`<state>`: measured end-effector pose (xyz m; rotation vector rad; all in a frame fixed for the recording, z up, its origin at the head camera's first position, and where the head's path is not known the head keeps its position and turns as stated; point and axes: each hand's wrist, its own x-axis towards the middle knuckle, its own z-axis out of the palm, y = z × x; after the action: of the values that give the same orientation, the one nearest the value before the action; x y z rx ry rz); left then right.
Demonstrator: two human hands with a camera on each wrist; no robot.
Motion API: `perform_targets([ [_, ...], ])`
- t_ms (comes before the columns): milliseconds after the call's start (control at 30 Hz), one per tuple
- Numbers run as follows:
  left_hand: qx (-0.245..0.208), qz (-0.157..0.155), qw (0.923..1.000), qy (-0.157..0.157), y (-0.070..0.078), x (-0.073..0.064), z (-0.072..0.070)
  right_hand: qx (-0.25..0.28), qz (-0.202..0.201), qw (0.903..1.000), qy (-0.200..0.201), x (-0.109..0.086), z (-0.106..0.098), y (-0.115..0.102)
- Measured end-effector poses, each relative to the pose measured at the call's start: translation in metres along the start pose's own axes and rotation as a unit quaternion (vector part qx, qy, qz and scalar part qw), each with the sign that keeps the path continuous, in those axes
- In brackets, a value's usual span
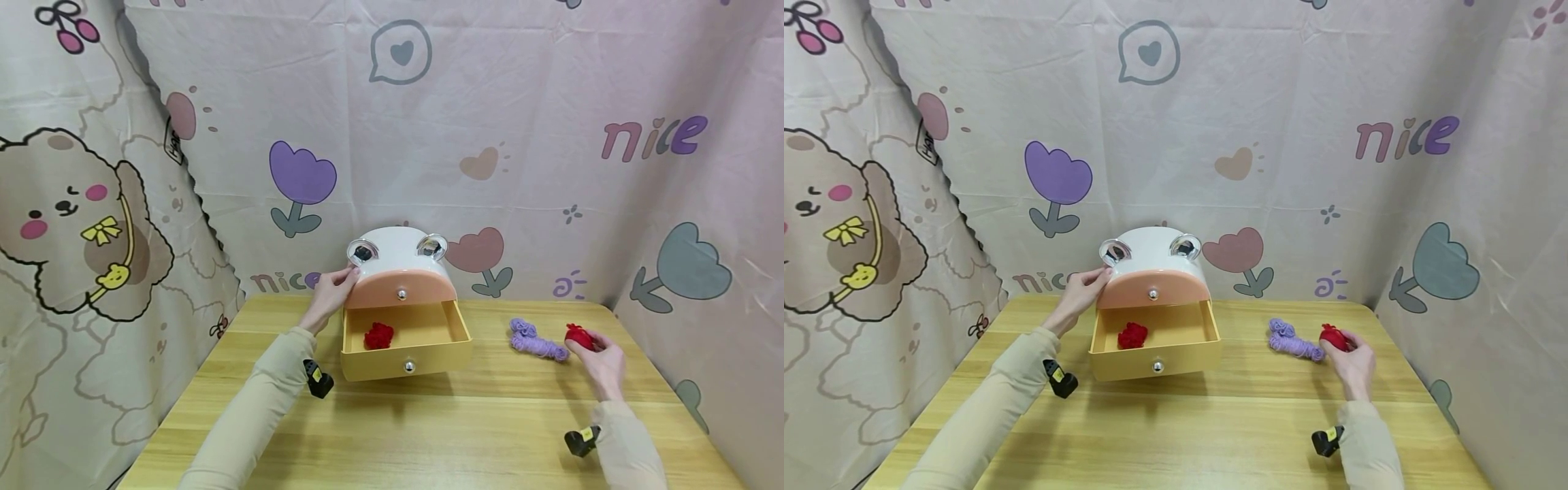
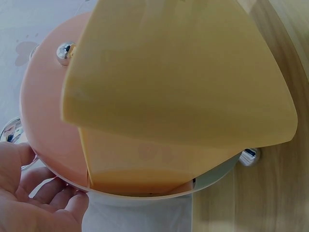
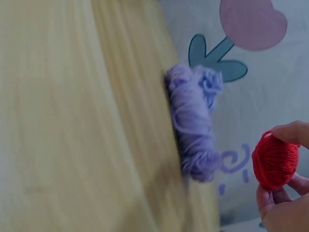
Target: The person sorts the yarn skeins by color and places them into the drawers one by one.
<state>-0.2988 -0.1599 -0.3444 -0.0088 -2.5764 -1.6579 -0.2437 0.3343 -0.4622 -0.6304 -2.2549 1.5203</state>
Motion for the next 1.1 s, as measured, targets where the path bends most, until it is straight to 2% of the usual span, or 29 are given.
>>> perform_targets([
  [333,-0.001,-0.002,1.0,-0.004,0.0,-0.001,-0.001,0.04,-0.041,0.9979,-0.032,-0.011,0.013,-0.027],
  [600,-0.002,0.001,1.0,0.003,0.002,-0.002,0.0,0.07,-0.085,0.9922,-0.058,-0.022,0.023,-0.049],
  [867,0.002,0.002,1.0,0.002,0.002,-0.002,0.0,0.05,-0.119,0.9877,-0.088,-0.036,0.032,-0.071],
  [1100,0.004,0.003,1.0,0.002,0.001,-0.002,0.0,0.041,-0.155,0.9796,-0.121,-0.05,0.042,-0.089],
])
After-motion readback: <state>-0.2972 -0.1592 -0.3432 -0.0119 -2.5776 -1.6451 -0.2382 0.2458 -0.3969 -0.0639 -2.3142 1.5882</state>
